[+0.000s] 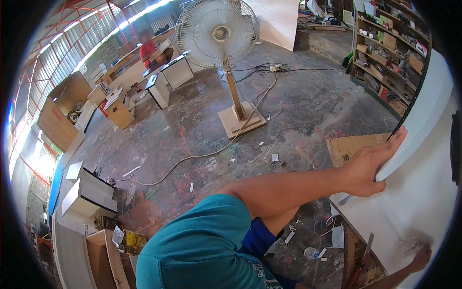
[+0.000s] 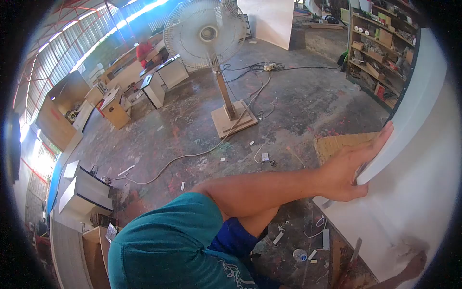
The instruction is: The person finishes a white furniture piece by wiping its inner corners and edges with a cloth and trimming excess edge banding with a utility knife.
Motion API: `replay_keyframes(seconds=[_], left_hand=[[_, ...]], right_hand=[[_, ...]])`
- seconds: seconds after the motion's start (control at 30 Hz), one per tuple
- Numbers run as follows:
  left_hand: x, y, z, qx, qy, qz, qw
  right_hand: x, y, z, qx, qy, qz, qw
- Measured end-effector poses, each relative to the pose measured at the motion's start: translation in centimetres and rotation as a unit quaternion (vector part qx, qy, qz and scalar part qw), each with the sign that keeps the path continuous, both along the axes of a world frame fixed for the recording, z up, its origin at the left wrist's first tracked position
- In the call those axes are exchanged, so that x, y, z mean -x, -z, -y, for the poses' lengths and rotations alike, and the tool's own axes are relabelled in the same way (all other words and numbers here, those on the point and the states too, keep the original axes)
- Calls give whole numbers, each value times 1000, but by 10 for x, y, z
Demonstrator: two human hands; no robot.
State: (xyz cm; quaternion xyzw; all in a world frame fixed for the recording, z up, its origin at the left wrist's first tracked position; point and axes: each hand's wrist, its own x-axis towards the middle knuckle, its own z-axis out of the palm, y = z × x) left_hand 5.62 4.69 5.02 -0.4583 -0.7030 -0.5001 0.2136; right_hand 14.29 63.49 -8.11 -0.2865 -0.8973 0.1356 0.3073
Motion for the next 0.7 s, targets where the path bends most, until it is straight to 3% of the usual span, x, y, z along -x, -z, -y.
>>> replay_keyframes(seconds=[0.17,0.3,0.37,0.4,0.5,0.53,0.57,0.6,0.63,0.7], left_hand=[[-1,1,-2,2,-14,-4,1000],[2,5,-2,2,-34,-16,999],[11,22,-5,5,-18,-12,1000],[5,22,-4,-5,-31,8,999],[-6,23,-4,-42,-56,80,994],[-2,28,-5,-59,-39,70,995],[0,37,-12,-143,-21,117,983],[-7,31,-13,-151,-34,211,965],[-8,28,-16,-134,-40,188,972],[-6,24,-18,-103,-57,146,982]], right_hand=[[18,-23,28,17,-39,-31,999],[8,2,-23,25,-52,-56,997],[9,92,-131,17,5,-59,998],[12,128,-159,50,-58,-92,993],[22,77,-42,12,13,-241,970],[31,85,-27,-7,7,-308,951],[25,28,43,-66,96,-247,962],[21,-1,75,-11,99,-235,967],[15,-16,91,-5,82,-257,963],[4,-38,111,161,89,-267,946]])
